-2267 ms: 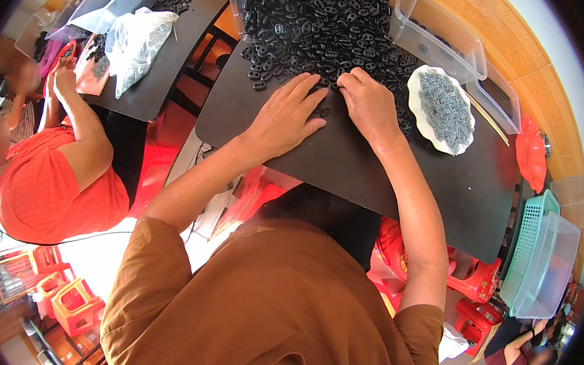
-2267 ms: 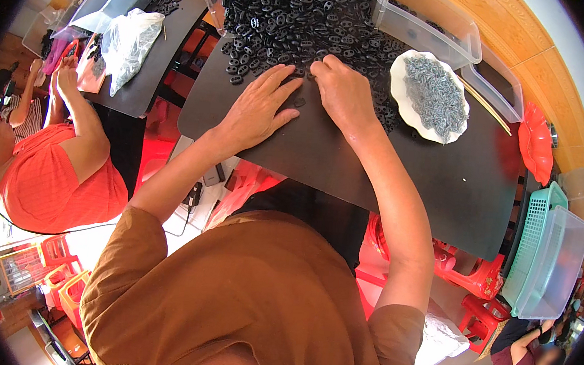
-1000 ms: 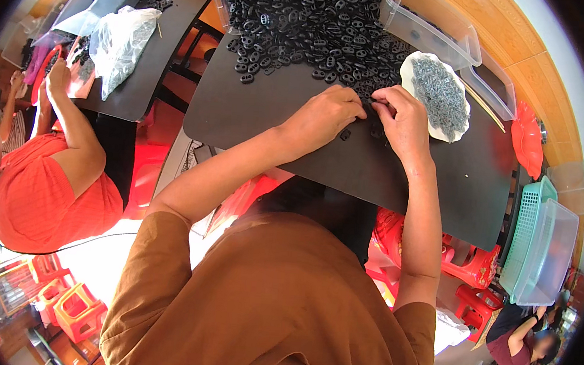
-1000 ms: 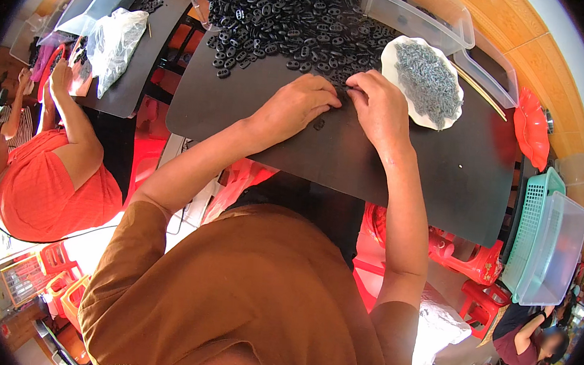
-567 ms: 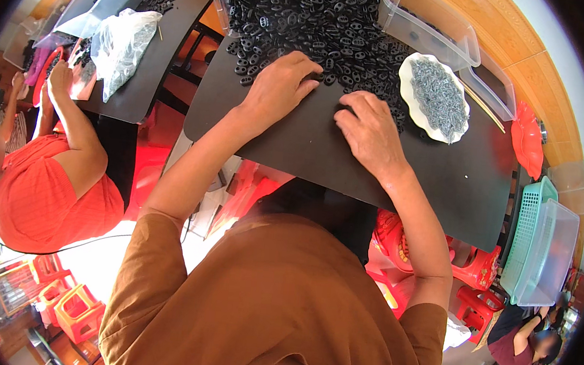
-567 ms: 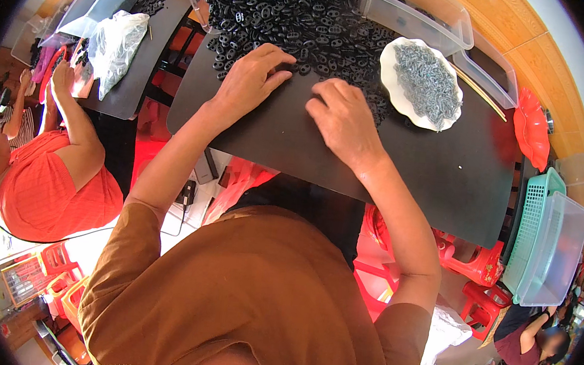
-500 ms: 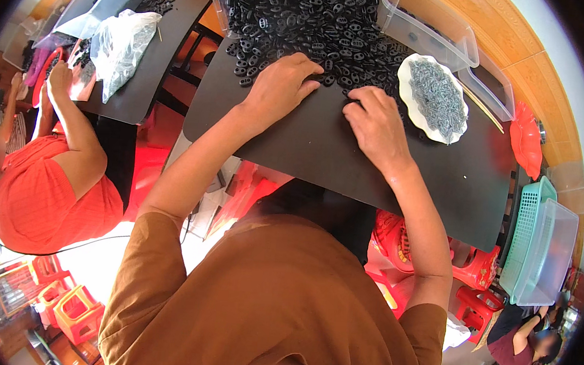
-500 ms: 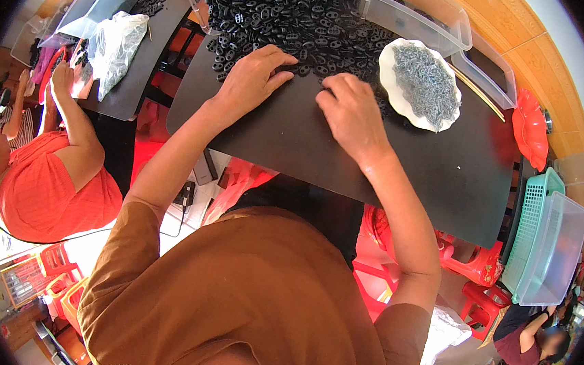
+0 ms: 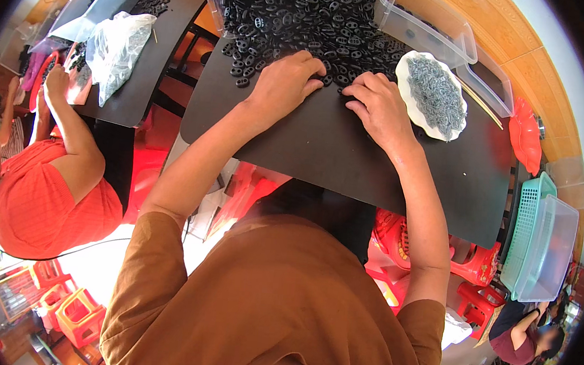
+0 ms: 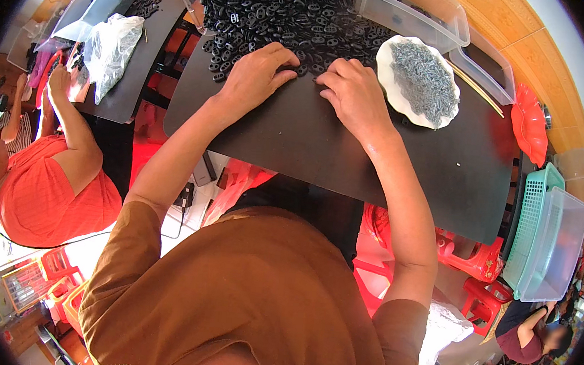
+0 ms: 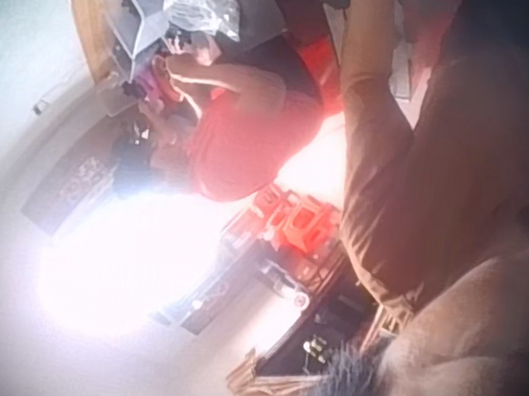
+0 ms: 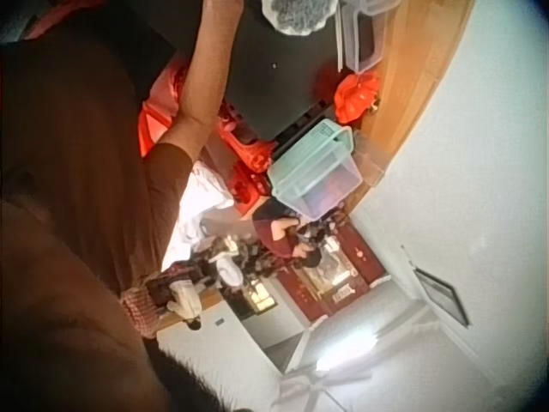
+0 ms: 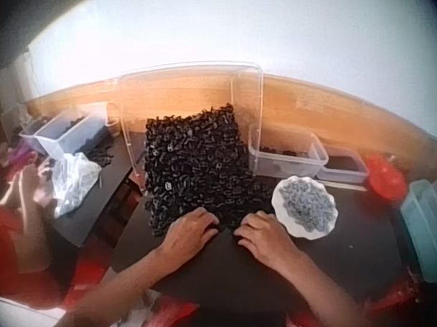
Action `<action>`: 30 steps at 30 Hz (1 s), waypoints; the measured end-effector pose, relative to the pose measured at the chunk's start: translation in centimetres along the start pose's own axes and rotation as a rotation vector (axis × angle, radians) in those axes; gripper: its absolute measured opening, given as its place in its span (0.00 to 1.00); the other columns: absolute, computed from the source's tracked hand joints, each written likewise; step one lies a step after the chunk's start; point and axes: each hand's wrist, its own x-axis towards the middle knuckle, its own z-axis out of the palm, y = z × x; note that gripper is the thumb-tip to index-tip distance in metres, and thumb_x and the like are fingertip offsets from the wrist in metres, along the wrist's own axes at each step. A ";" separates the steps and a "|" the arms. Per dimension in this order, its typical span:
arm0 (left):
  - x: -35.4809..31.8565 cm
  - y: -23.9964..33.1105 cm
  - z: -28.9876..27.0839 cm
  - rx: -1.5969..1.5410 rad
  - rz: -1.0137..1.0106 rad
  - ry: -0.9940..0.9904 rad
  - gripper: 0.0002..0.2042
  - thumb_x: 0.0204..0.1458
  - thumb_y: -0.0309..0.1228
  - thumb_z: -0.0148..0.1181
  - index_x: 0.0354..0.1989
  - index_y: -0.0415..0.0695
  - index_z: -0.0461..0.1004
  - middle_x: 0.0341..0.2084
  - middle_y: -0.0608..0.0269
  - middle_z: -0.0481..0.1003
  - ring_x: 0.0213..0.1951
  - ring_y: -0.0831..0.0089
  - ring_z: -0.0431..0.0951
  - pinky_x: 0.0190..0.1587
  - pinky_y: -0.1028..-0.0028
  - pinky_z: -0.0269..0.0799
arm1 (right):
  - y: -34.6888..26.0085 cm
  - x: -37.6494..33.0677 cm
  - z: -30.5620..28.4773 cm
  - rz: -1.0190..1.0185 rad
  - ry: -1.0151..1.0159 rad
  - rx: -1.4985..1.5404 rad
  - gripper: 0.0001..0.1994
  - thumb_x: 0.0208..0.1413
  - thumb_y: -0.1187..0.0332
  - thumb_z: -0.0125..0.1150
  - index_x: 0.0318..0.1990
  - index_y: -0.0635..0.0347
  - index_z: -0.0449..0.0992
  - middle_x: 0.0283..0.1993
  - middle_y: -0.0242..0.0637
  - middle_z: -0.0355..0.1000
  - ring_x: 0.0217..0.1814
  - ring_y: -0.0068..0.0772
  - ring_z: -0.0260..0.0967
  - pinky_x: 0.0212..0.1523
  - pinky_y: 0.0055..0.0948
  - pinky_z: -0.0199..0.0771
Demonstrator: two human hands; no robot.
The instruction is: The person sits at a table and repeatedly picks up small black plastic hair clips and metal pins. They insert the pins into the clips by hand and place the assembled units into a white bowl. The process is repetitive and involves handling small components one at a time.
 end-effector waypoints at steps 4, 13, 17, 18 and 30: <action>-0.5 -0.5 0.2 -0.054 0.036 0.045 0.08 0.53 0.27 0.63 0.41 0.42 0.77 0.36 0.58 0.76 0.34 0.57 0.78 0.37 0.64 0.74 | 0.8 0.4 -0.3 0.005 -0.070 -0.025 0.08 0.44 0.72 0.69 0.34 0.57 0.80 0.34 0.30 0.72 0.43 0.36 0.69 0.43 0.36 0.68; -0.5 -1.0 0.6 -0.517 -0.195 0.052 0.10 0.55 0.22 0.61 0.45 0.39 0.77 0.34 0.63 0.79 0.36 0.74 0.80 0.40 0.75 0.76 | 0.8 0.0 0.9 -0.039 0.067 -0.107 0.05 0.48 0.74 0.66 0.32 0.59 0.77 0.33 0.32 0.70 0.39 0.37 0.67 0.41 0.35 0.68; 0.0 -1.0 0.2 -0.934 -0.382 -0.115 0.12 0.57 0.23 0.60 0.49 0.39 0.76 0.37 0.68 0.77 0.39 0.80 0.78 0.44 0.78 0.76 | 1.2 0.3 1.5 -0.087 0.107 -0.131 0.02 0.52 0.73 0.60 0.32 0.57 0.73 0.31 0.32 0.68 0.40 0.36 0.67 0.39 0.34 0.67; 0.0 -1.0 0.1 -1.006 -0.401 -0.138 0.12 0.57 0.23 0.60 0.50 0.39 0.75 0.37 0.69 0.77 0.40 0.80 0.78 0.44 0.79 0.76 | 0.9 0.5 1.4 -0.086 0.158 -0.076 0.02 0.52 0.74 0.60 0.33 0.58 0.73 0.31 0.33 0.69 0.39 0.35 0.68 0.38 0.33 0.68; 2.1 1.2 0.8 -1.203 -0.447 -0.254 0.12 0.58 0.27 0.62 0.49 0.39 0.75 0.36 0.67 0.78 0.37 0.81 0.78 0.42 0.80 0.76 | 0.3 0.1 0.4 0.502 0.331 1.073 0.07 0.62 0.76 0.57 0.47 0.63 0.74 0.38 0.30 0.75 0.34 0.19 0.74 0.35 0.19 0.73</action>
